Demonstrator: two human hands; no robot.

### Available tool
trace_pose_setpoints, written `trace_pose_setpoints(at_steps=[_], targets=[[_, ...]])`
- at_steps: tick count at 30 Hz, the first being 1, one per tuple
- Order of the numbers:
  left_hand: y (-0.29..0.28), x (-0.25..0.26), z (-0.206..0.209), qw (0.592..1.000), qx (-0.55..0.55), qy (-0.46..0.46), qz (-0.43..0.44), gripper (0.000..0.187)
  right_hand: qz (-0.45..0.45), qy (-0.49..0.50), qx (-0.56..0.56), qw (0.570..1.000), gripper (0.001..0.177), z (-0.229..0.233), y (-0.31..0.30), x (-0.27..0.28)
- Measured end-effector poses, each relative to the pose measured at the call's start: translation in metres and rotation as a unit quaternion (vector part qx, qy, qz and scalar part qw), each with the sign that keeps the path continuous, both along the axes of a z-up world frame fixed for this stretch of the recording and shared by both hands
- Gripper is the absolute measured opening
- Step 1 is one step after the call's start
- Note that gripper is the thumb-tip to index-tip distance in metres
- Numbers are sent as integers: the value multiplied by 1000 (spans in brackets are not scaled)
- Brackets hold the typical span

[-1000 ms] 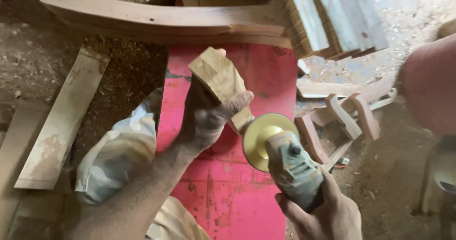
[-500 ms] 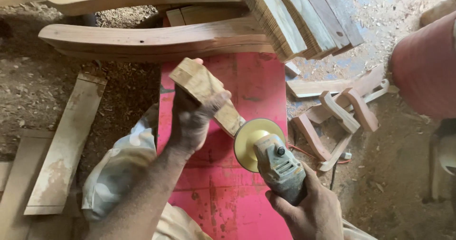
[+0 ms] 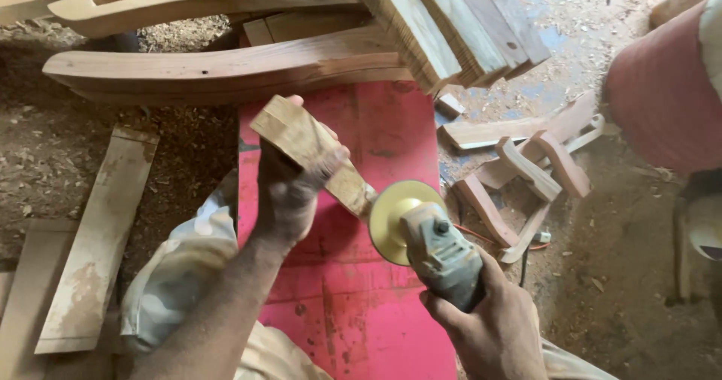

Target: Shaping and sanding wooden chair components using an angle grinder with a sanding disc.

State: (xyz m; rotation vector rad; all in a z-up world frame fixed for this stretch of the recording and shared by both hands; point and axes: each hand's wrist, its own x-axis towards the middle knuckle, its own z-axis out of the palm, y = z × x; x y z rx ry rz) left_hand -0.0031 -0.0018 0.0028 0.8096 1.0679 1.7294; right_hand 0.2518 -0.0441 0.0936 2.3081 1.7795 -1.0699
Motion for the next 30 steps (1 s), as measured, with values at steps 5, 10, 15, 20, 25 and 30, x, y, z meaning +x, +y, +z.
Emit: trace_pose_setpoints(at_steps=[5,10,15,20,25,30], targets=[[-4,14,6,999,8,33,-10,80,67,-19,60,996,90,22,10,-15],[-5,11,5,997,-11,82,1,78,65,-21,43,997,88,23,10,-20],[2,1,-1,1000,0,29,-6,78,46,-8,55,997,88,7,9,-16],[4,-11,-7,1000,7,-30,5,75,30,37,38,998,82,-5,10,-15],[8,-22,-4,996,-1,-88,5,75,12,75,47,996,80,-16,12,-11],[11,-31,-6,992,-26,-123,13,77,-4,60,18,998,78,-23,13,-8]])
